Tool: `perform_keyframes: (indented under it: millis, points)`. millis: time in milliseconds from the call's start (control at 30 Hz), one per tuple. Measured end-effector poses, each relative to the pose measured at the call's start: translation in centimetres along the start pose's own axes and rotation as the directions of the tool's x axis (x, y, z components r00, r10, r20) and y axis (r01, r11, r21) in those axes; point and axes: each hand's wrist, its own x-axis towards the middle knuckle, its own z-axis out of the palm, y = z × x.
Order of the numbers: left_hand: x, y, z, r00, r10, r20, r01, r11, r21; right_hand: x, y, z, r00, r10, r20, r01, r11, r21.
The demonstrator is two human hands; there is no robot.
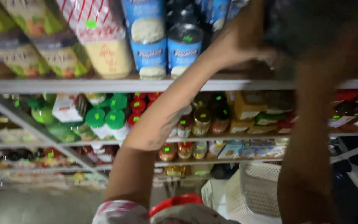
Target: Wiping dust off canned food items on a shelf using a cloth.
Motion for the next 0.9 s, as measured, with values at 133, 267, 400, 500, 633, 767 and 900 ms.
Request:
perform_keyframes:
  millis: [133, 267, 400, 500, 633, 767, 900]
  points:
    - [-9.4, 7.6, -3.0, 0.947, -0.293, 0.130, 0.320, 0.880, -0.350, -4.8, 1.7, -2.1, 0.978, 0.208, 0.030, -0.155, 0.618, 0.771]
    - [-22.9, 9.9, -0.6, 0.556, -0.767, 0.320, 0.506, 0.008, -0.862, -12.2, -4.6, -3.4, 0.929, 0.245, 0.277, -0.368, 0.685, 0.629]
    - [-42.1, 4.4, 6.6, 0.773, -0.633, 0.028, 0.626, 0.756, -0.193, -27.5, 1.1, 3.4, 0.708, 0.586, 0.394, -0.706, 0.603, 0.372]
    - [-39.0, 5.5, 4.2, 0.236, -0.926, 0.294, 0.092, -0.280, -0.955, -34.3, -3.8, 6.6, 0.597, -0.128, 0.792, -0.688, 0.426, 0.588]
    - [-42.3, 4.2, 3.4, 0.732, -0.668, -0.133, 0.479, 0.643, -0.598, -33.1, -11.6, 4.7, 0.731, 0.245, 0.637, -0.651, 0.531, 0.542]
    - [-39.9, 7.2, -1.1, 0.534, -0.843, 0.060, 0.824, 0.504, -0.259, -30.2, -6.7, 6.6, 0.893, 0.089, 0.441, -0.399, 0.607, 0.687]
    - [-41.4, 6.1, -0.1, 0.680, -0.733, 0.024, 0.731, 0.675, -0.098, -30.0, -7.8, 8.1, 0.792, -0.065, 0.607, -0.467, 0.575, 0.672]
